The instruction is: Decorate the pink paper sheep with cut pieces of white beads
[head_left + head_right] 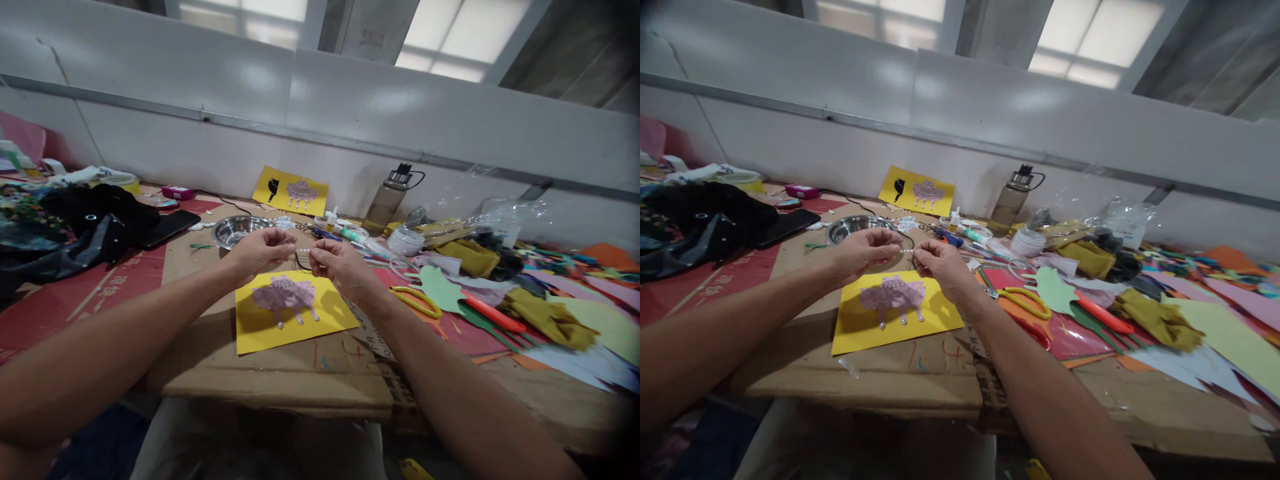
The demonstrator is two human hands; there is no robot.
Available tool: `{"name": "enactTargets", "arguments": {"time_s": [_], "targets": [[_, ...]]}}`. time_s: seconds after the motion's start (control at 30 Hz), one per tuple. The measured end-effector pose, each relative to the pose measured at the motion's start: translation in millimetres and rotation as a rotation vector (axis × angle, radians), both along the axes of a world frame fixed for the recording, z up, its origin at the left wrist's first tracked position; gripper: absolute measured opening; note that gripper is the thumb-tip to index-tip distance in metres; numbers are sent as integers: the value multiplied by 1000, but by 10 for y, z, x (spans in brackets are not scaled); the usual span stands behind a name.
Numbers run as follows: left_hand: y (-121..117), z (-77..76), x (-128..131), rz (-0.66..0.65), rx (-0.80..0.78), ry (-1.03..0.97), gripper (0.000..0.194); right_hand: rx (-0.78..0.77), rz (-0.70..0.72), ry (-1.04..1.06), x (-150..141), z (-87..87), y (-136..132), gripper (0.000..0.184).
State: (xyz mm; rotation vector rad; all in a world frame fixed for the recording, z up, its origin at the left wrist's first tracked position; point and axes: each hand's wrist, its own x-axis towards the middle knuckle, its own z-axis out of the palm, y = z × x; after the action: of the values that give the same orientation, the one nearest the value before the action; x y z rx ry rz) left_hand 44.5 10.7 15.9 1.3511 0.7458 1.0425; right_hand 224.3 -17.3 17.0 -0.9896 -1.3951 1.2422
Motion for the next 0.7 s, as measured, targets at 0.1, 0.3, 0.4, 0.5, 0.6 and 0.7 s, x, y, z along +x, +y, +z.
{"name": "enactTargets", "arguments": {"time_s": [0.1, 0.3, 0.4, 0.5, 0.6, 0.7], "targets": [[-5, -30, 18, -1, 15, 28, 24, -69, 51, 80, -28, 0, -36, 25], [-59, -29, 52, 45, 145, 150, 23, -146, 98, 163, -61, 11, -93, 20], [-113, 21, 41, 183, 385, 309, 26, -146, 71, 196, -54, 0, -81, 20], [-159, 51, 44, 338, 577, 442, 19, -131, 22, 196, -52, -23, -60, 21], [-186, 30, 73, 262, 552, 453, 17, -97, -14, 175, -60, -48, -45, 22], [-206, -7, 101, 134, 517, 413, 19, -87, -20, 153, -68, -70, -38, 24]]}}
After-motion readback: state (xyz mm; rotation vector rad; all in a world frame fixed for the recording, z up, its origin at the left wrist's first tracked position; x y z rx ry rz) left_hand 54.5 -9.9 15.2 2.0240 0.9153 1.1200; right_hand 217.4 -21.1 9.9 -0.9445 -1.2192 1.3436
